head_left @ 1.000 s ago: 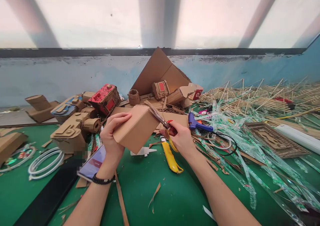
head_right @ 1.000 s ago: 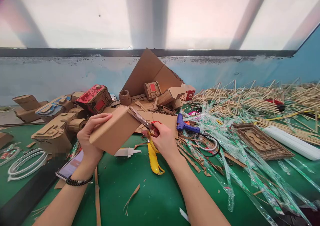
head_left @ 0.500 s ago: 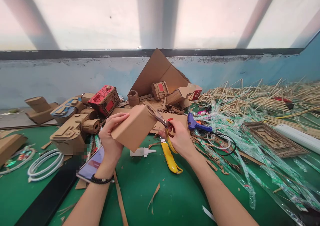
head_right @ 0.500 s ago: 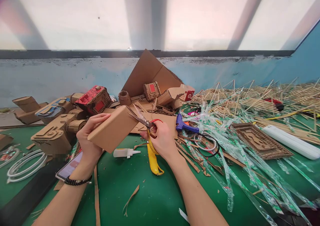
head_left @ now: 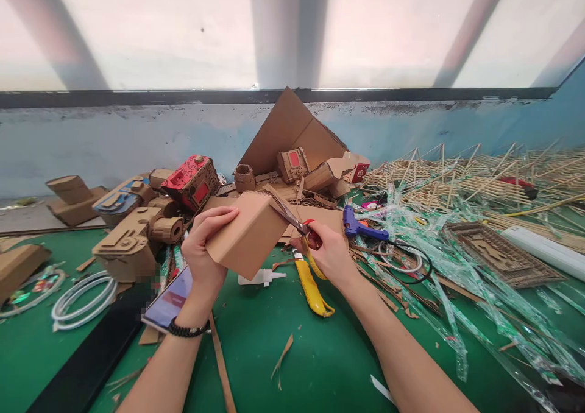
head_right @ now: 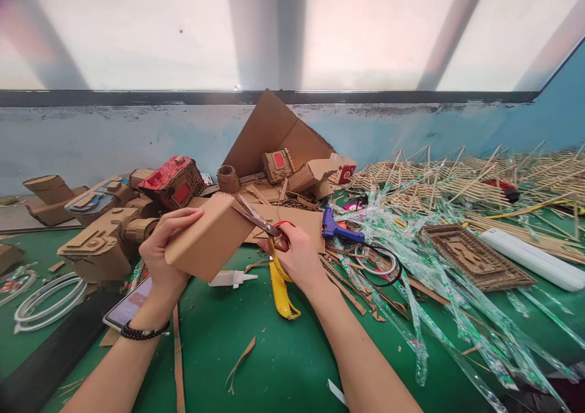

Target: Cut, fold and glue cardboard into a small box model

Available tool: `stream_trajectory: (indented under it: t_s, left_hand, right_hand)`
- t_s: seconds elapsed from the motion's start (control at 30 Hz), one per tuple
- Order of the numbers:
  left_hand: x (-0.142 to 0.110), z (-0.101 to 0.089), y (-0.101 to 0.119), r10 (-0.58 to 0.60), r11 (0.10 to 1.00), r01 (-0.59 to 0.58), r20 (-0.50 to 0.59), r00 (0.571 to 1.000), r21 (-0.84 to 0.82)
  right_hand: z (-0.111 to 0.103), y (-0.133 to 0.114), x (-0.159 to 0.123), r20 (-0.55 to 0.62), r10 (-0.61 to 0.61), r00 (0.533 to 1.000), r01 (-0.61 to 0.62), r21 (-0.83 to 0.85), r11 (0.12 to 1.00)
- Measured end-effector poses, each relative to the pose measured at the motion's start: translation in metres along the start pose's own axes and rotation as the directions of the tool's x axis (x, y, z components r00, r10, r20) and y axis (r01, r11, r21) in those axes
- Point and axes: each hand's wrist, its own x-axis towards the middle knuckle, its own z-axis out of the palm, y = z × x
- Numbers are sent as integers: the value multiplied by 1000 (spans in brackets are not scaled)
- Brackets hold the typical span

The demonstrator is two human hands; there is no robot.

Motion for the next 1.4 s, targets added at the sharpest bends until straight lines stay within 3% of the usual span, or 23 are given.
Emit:
stream_trajectory:
  t_s: [0.5,0.67,0.97,1.4]
  left_hand:
    - [-1,1,-1,-93,993,92,-11,996,-72]
    - [1,2,-5,-133,986,136,33,991,-92]
    - [1,0,-1,-15,999,16,33,999,-32]
    - [-5,2,2,16,999,-15,28,999,-37]
  right_hand:
    - [1,0,0,-9,49,999,-48,92,995]
    - [4,-1,0,-31,29,999,-29,15,999]
    - [3,-5,-3,-9,-34,999,34,-36,999]
    - [5,-5,-3,-3,10,1000,-10,-19,1000]
